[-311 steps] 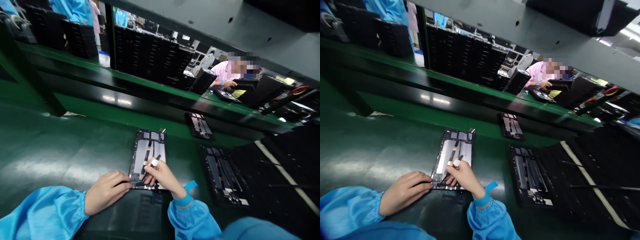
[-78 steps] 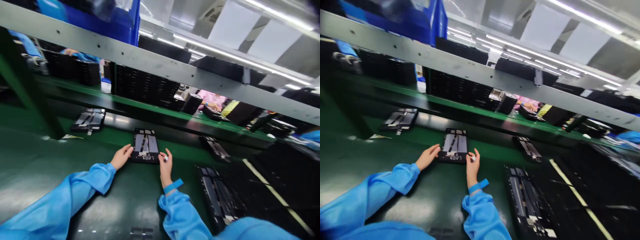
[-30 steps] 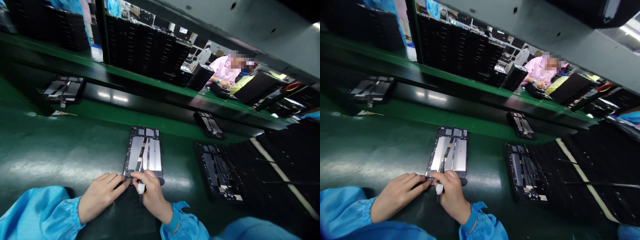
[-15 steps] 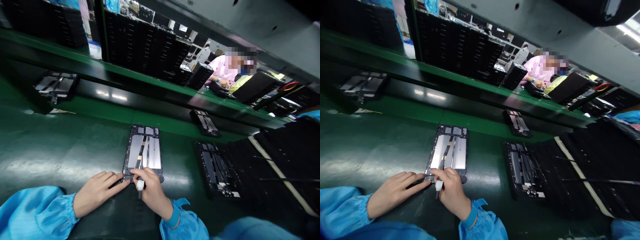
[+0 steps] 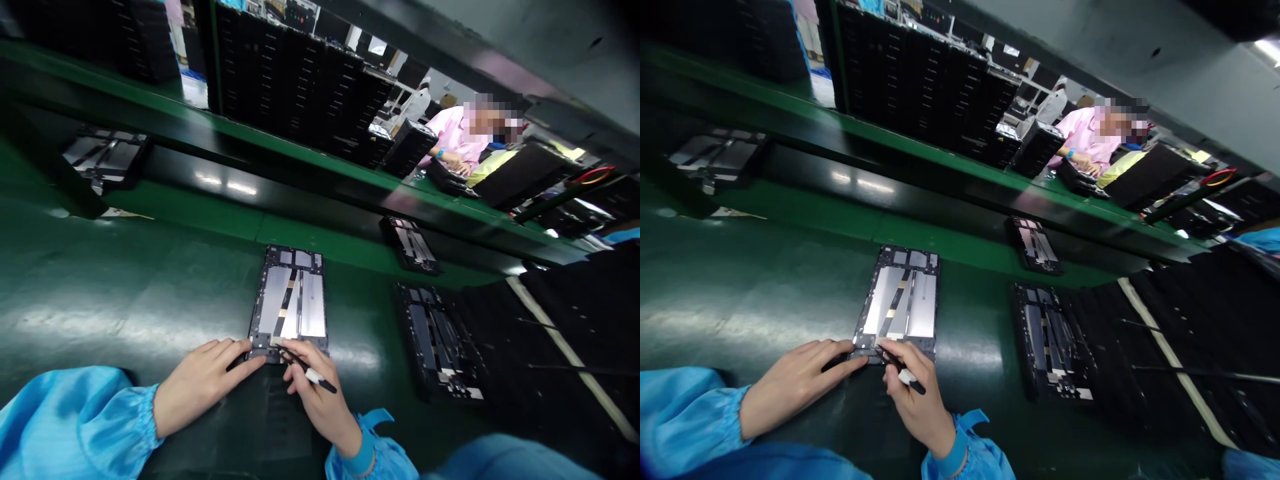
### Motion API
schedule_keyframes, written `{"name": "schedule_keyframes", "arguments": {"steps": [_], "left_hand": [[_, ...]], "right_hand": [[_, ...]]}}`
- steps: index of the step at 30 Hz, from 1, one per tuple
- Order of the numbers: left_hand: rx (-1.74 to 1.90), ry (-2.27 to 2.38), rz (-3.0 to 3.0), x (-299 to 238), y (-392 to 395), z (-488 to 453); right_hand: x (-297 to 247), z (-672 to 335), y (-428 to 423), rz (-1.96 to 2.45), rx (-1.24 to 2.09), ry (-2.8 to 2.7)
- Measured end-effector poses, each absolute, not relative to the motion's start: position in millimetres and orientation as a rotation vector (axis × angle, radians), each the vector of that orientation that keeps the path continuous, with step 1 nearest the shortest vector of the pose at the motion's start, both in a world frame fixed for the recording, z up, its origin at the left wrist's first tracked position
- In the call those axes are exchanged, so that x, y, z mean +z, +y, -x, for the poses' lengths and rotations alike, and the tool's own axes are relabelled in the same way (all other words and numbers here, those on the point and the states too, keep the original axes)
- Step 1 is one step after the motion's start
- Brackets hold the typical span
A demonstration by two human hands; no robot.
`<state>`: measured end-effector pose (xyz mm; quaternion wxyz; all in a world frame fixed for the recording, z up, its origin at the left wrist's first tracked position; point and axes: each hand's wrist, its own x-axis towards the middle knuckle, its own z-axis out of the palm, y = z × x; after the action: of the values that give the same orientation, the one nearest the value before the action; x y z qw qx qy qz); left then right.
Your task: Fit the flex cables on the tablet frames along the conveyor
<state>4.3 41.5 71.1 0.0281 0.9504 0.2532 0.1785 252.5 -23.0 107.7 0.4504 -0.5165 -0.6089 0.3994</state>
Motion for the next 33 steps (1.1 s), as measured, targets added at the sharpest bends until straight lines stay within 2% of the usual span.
{"name": "schedule_keyframes", "arguments": {"steps": [15,24,33], "left_hand": [[0.583,0.755,-2.924,69.8,43.3,-0.7],[0.587,0.750,-2.877,87.2,43.1,3.5],[0.629,0.712,-2.878,90.3,49.0,3.5]], "right_hand": [[103.9,-259.7,-23.6,1.451,0.885,-1.476],[100.6,-253.2,-26.0,1.264,1.053,-1.440],[111.1,-249.7,-23.2,1.237,1.034,-1.648]]}}
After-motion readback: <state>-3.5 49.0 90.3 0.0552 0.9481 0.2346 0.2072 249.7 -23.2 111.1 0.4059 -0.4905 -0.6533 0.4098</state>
